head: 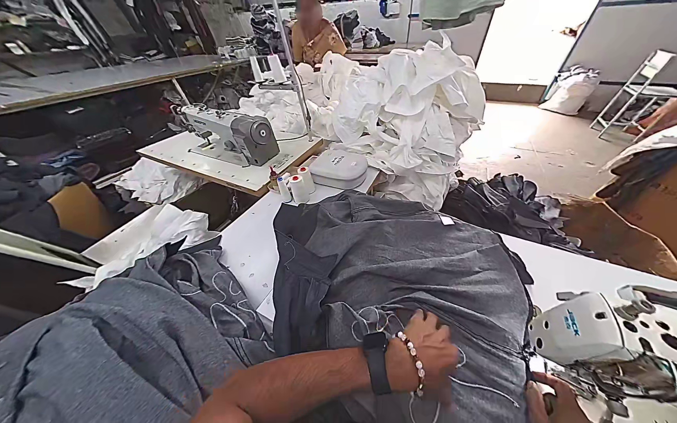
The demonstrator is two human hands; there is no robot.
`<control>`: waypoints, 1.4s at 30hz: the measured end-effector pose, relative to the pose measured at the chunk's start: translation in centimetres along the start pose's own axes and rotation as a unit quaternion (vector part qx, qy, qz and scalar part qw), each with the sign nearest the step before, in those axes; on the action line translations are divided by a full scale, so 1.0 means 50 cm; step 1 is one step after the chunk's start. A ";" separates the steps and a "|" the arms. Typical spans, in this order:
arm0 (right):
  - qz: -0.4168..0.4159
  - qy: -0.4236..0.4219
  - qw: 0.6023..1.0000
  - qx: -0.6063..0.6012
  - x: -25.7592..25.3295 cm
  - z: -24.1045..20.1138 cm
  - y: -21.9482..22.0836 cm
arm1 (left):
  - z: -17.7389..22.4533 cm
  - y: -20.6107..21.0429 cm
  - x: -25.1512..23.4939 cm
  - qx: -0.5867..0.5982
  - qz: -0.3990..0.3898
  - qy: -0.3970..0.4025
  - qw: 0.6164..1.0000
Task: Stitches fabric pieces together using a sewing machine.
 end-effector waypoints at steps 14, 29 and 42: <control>0.113 0.031 0.993 0.010 0.017 -0.007 0.020 | 0.072 0.073 -0.183 0.015 0.260 0.187 0.947; 0.102 0.046 0.985 0.133 0.014 -0.028 0.026 | 0.069 0.061 -0.195 -0.061 0.240 0.128 0.960; 0.170 -0.069 0.977 0.107 0.121 -0.017 0.057 | -0.124 0.079 0.003 -0.033 0.056 0.020 0.998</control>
Point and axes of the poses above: each hand's wrist, its own x-axis away from the middle knuckle, its own y-axis out of the palm, z = x × y, the point moved 3 cm from there along -x, towards the middle knuckle, and after that the axes turned 11 degrees about -z, right-handed, at the moved point
